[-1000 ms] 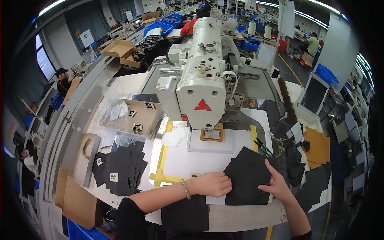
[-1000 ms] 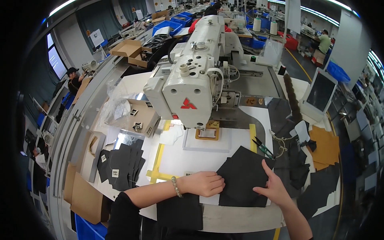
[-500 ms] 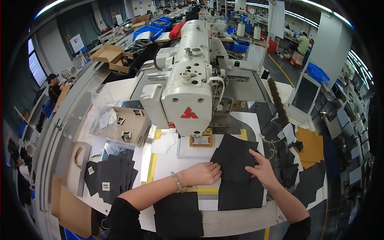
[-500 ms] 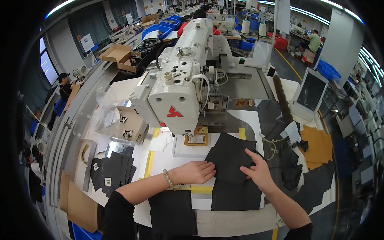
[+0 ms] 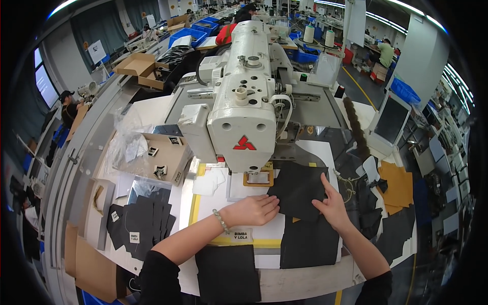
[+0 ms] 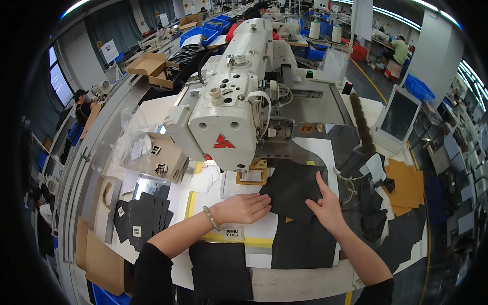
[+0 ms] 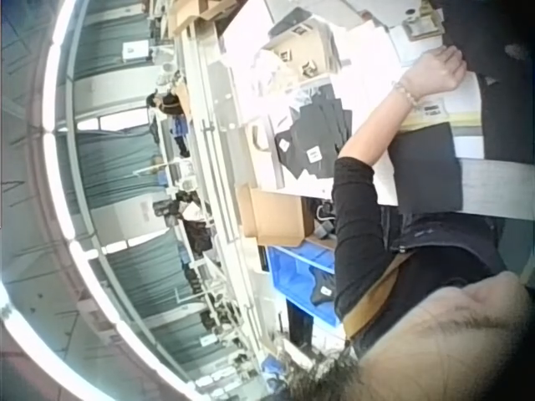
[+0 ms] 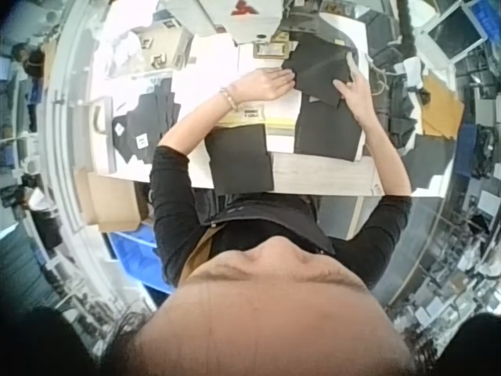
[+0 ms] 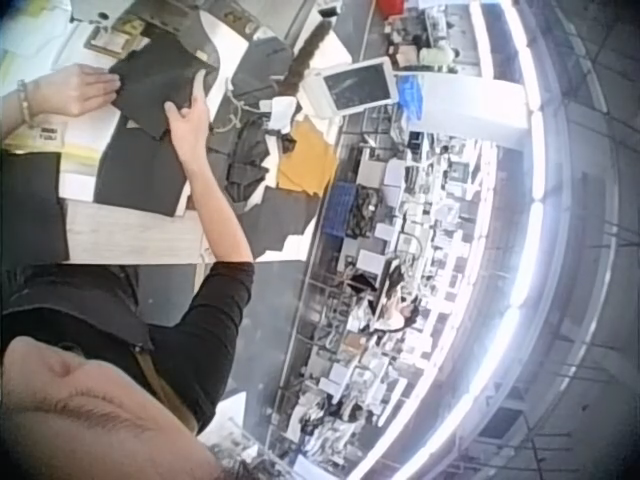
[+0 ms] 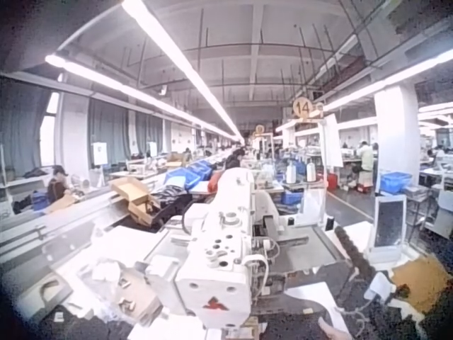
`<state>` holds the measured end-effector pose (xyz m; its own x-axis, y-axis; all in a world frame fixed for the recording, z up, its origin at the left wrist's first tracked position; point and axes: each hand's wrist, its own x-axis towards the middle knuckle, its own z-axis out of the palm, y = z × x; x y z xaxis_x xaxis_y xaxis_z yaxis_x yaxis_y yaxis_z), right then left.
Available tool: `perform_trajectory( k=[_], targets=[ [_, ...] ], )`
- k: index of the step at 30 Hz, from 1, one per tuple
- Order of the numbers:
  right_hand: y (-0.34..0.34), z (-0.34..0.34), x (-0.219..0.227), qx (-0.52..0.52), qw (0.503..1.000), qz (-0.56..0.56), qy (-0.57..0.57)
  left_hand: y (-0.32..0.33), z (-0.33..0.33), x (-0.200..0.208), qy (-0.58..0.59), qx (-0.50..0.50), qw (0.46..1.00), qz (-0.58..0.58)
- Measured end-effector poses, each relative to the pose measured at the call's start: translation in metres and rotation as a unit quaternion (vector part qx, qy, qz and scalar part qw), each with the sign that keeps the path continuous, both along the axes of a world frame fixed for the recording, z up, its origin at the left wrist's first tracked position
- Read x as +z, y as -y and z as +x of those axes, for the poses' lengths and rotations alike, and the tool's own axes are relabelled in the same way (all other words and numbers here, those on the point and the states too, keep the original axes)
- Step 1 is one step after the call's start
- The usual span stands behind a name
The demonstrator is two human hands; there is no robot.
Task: Sewing small white labels onto rectangular leather squares using an industrial sewing machine.
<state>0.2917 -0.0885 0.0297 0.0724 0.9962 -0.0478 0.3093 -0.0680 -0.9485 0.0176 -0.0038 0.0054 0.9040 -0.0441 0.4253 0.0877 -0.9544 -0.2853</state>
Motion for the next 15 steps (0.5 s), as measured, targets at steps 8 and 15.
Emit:
perform_trajectory(
  k=[8, 15],
  targets=[
    [0.003, -0.005, -0.011, -0.009, 0.999, -0.029, -0.014, 0.0, -0.009, -0.004, -0.006, 0.019, 1.0, -0.001],
    [-0.025, -0.012, -0.01, -0.007, 0.995, -0.061, -0.084, -0.013, -0.018, -0.004, -0.006, 0.033, 0.999, 0.018]
  ],
)
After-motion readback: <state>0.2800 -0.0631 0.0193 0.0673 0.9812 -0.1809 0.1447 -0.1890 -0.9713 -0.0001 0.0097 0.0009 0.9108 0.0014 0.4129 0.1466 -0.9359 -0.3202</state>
